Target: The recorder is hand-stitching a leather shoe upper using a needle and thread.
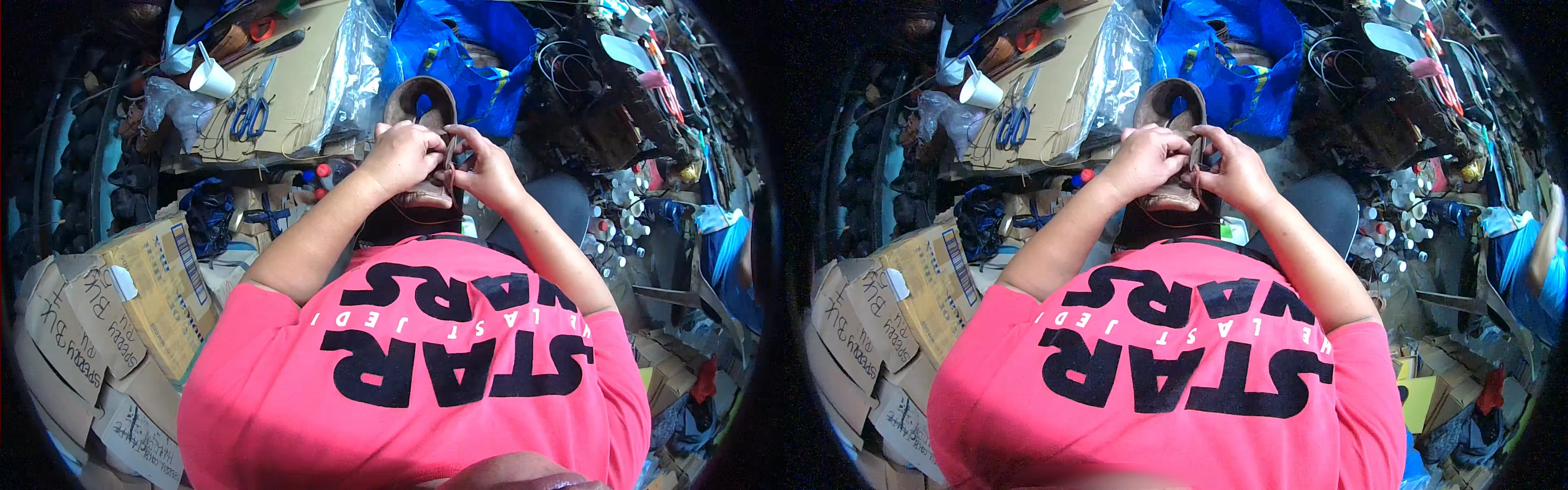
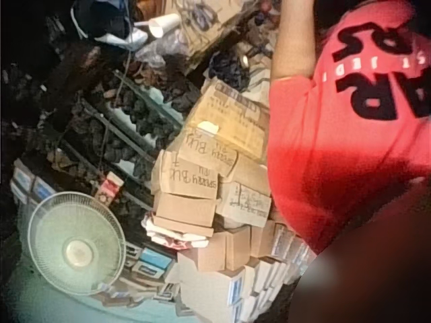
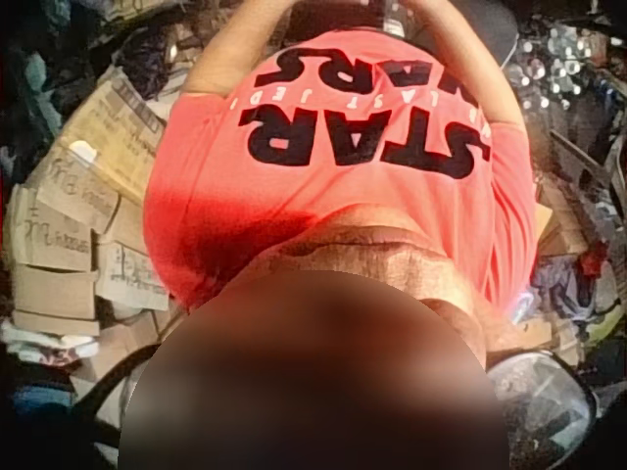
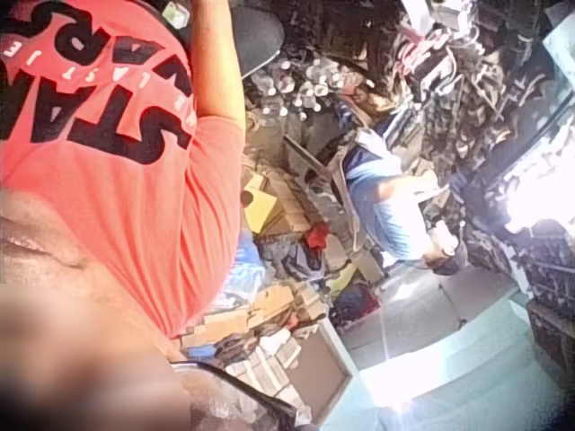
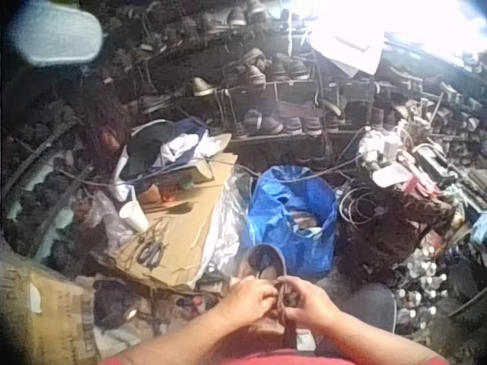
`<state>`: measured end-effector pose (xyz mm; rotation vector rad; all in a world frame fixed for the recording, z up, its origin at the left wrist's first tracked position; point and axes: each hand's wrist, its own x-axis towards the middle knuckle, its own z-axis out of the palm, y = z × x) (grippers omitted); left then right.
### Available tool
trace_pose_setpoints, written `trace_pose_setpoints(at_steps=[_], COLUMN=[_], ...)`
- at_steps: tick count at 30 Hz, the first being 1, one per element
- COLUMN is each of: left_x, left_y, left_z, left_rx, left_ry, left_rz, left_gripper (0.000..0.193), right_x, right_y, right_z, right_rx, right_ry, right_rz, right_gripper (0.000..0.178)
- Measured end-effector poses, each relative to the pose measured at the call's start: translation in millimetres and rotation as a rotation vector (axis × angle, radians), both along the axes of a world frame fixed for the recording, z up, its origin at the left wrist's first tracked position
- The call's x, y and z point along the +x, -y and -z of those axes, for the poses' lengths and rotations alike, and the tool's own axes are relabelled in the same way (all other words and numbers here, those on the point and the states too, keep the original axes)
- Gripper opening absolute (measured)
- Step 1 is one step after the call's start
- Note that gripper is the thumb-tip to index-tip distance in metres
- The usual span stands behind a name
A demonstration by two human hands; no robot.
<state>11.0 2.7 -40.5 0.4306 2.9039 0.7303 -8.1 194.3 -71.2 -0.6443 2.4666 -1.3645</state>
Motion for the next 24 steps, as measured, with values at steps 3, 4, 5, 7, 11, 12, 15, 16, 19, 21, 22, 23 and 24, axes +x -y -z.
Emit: trace_pose_setpoints(at_steps=[3, 4, 5, 7, 11, 12, 15, 16, 19, 21, 22, 23, 24], left_x=[-1.1, -1.5, -2.1, -4.6, -9.6, -10.2, -8.6, -7.5, -7.1, -8.3, -7.1, -5.0, -1.0], left_y=[-5.5, -7.7, -9.8, -15.4, -30.1, -34.1, -47.5, -51.3, -54.9, -50.2, -48.4, -45.0, -42.2], left_z=[-5.5, -7.5, -9.8, -14.9, -28.6, -32.9, -45.0, -48.3, -56.0, -59.5, -60.3, -61.5, -62.3], left_rx=[-0.093, -0.112, -0.144, -0.130, -0.136, -0.146, -0.143, -0.155, -0.205, -0.201, -0.131, -0.070, -0.019], left_ry=[-0.026, -0.067, -0.107, -0.166, -0.362, -0.375, -0.498, -0.525, -0.511, -0.434, -0.364, -0.366, -0.371], left_rz=[0.026, 0.053, 0.076, 0.140, 0.284, 0.304, 0.355, 0.367, 0.367, 0.339, 0.313, 0.295, 0.261], left_gripper=[0.011, 0.011, 0.011, 0.009, 0.004, 0.004, 0.005, 0.005, 0.003, 0.004, 0.005, 0.005, 0.004], right_x=[0.9, 1.0, 0.8, 0.0, -2.2, -1.0, 3.9, 6.3, 11.8, 14.5, 15.3, 16.5, 18.3], right_y=[-3.0, -4.6, -6.9, -13.2, -39.6, -47.1, -65.4, -70.4, -78.7, -82.7, -85.0, -87.7, -90.6], right_z=[-4.0, -5.9, -8.5, -15.1, -34.5, -39.0, -48.1, -49.8, -50.3, -48.7, -47.8, -46.8, -45.8], right_rx=[0.011, -0.013, -0.034, 0.001, 0.212, 0.259, 0.296, 0.310, 0.292, 0.230, 0.191, 0.140, 0.090], right_ry=[0.016, -0.059, -0.124, -0.232, -0.360, -0.341, -0.343, -0.334, -0.346, -0.369, -0.392, -0.340, -0.282], right_rz=[0.002, 0.005, 0.007, -0.014, -0.052, -0.013, 0.056, 0.065, 0.070, 0.061, 0.081, 0.114, 0.148], right_gripper=[0.064, 0.062, 0.060, 0.057, 0.049, 0.048, 0.049, 0.049, 0.053, 0.054, 0.053, 0.053, 0.052])
